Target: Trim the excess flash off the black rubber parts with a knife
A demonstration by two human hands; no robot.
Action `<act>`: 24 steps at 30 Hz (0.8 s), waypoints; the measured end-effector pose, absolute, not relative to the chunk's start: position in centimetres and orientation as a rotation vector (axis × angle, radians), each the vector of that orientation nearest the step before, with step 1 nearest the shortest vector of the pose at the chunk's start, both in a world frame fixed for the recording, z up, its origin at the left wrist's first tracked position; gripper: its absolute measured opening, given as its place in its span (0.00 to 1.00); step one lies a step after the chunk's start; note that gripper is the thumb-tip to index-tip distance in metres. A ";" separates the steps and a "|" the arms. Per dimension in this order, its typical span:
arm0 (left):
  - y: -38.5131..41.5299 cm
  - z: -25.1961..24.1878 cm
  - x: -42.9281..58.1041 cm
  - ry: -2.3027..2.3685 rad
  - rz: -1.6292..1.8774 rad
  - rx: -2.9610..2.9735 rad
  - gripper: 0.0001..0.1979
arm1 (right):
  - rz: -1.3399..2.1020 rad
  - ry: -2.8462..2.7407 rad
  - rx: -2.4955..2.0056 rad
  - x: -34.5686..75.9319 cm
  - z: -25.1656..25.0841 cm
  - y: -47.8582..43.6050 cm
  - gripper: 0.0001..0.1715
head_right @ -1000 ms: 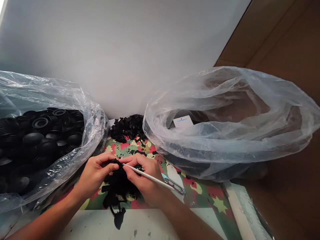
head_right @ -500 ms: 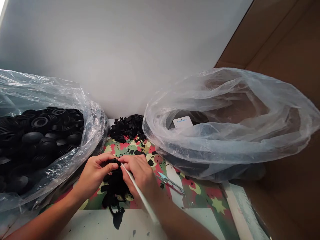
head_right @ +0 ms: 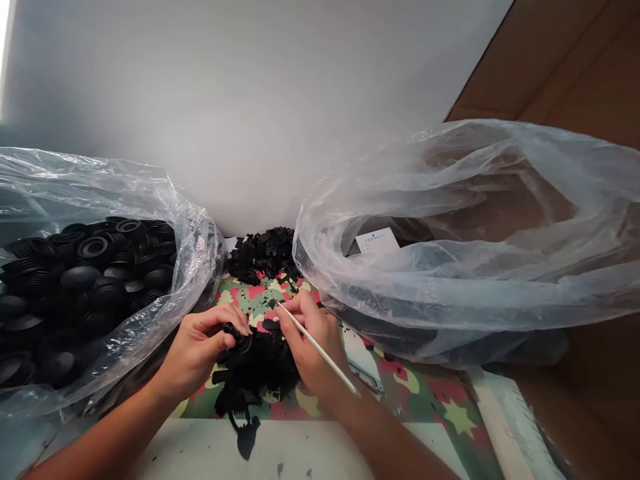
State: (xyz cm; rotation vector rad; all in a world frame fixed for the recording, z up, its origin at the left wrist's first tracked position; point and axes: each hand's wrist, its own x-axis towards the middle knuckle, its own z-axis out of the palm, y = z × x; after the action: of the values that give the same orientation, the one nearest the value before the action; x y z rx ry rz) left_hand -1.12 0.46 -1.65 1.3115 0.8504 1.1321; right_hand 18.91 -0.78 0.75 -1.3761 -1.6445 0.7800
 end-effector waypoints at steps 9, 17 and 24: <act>0.4 -0.4 -0.6 1.033 1.062 1.375 0.02 | 0.629 -1.719 -1.055 18.9 1.8 -1.6 0.09; 0.1 0.4 -0.5 1.141 0.995 1.466 0.06 | 0.713 -1.905 -0.975 18.9 1.4 -1.9 0.07; 0.0 0.5 -0.4 1.188 0.935 1.476 0.08 | 0.703 -1.944 -0.994 19.1 1.0 -1.7 0.06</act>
State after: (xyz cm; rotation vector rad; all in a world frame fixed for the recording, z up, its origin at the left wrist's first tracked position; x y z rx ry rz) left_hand -0.36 -0.04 0.50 1.4765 1.1882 0.9355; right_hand 19.13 -1.73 0.95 -0.9937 -1.9445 0.7034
